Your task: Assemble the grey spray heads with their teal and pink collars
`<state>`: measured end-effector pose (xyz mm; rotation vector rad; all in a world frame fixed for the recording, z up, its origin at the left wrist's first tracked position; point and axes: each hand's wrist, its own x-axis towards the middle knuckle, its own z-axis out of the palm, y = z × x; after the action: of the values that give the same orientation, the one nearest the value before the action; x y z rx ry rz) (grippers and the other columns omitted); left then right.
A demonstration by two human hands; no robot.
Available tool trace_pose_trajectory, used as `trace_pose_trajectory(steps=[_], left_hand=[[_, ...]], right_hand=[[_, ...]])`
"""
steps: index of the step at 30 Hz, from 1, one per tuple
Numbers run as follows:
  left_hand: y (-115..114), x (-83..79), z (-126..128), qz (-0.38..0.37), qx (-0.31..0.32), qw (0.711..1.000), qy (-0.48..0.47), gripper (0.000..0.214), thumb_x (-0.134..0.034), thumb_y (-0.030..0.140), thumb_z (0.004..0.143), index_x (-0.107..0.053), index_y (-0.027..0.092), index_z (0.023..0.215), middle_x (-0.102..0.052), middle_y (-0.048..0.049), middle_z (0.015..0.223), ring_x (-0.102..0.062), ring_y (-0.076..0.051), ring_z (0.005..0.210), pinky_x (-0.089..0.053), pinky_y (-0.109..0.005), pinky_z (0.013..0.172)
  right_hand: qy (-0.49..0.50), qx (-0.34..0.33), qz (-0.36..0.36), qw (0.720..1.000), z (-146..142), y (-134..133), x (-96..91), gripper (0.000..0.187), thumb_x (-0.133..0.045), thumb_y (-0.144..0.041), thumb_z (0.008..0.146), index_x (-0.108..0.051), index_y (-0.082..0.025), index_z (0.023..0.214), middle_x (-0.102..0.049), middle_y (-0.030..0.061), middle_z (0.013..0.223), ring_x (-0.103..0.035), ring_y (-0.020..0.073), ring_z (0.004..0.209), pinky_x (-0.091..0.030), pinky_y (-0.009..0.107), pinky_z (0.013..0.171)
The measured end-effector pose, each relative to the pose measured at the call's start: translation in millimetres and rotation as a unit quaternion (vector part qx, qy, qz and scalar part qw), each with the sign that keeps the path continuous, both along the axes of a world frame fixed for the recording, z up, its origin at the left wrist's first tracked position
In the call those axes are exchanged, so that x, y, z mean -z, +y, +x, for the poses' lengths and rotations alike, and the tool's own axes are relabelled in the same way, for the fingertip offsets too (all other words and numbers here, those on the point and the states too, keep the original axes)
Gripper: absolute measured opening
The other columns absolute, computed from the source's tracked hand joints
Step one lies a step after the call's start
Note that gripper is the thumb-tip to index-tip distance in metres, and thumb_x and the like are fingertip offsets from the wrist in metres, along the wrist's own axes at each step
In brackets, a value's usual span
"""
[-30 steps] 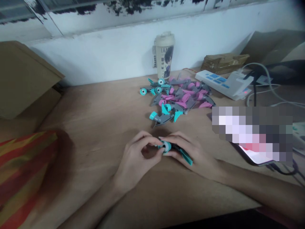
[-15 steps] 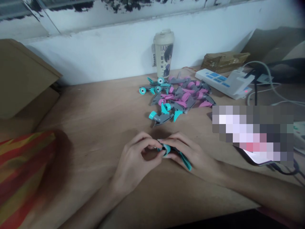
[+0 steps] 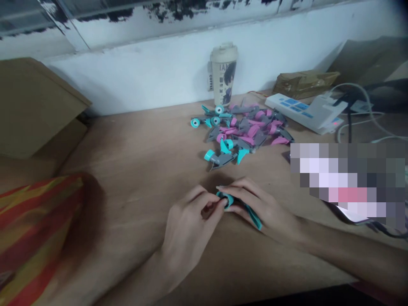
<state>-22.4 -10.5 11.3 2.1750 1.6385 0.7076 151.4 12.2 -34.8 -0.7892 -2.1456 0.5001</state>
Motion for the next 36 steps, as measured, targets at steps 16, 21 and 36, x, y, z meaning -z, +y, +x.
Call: trace_pose_trajectory(steps=[16,21,36], left_hand=[[4.8,8.3,-6.4,-0.001,0.095,0.988,-0.121,0.017,-0.048,0.023,0.089,-0.065,0.02,0.093,-0.058,-0.0019,0.083,-0.054,-0.011,0.071,-0.045,-0.023,0.061],[10.2,8.1,-8.3,0.027,0.073,0.992,-0.104,0.014,-0.05,0.022,0.088,-0.064,0.019,0.087,-0.055,0.0,0.077,-0.052,-0.01,0.067,-0.042,-0.021,0.059],[3.1,12.5,-0.1,0.025,0.018,0.997,-0.077,0.022,-0.063,0.03,0.077,-0.053,0.021,0.095,-0.058,0.0002,0.083,-0.057,-0.012,0.066,-0.048,-0.024,0.058]], right_hand=[[0.014,0.014,-0.059,0.998,4.7,0.5,-8.3,0.035,-0.049,-0.019,0.088,-0.048,-0.022,0.123,-0.056,0.0075,0.104,-0.057,0.0172,0.097,-0.051,0.035,0.085],[0.013,0.004,-0.065,0.998,4.6,0.0,-11.0,0.031,-0.051,-0.02,0.088,-0.051,-0.018,0.119,-0.056,0.0082,0.103,-0.057,0.016,0.096,-0.049,0.032,0.086],[-0.004,-0.001,-0.031,0.999,5.4,2.8,-8.1,0.037,-0.053,-0.017,0.086,-0.047,-0.021,0.122,-0.058,0.0079,0.106,-0.055,0.0189,0.099,-0.048,0.038,0.085]])
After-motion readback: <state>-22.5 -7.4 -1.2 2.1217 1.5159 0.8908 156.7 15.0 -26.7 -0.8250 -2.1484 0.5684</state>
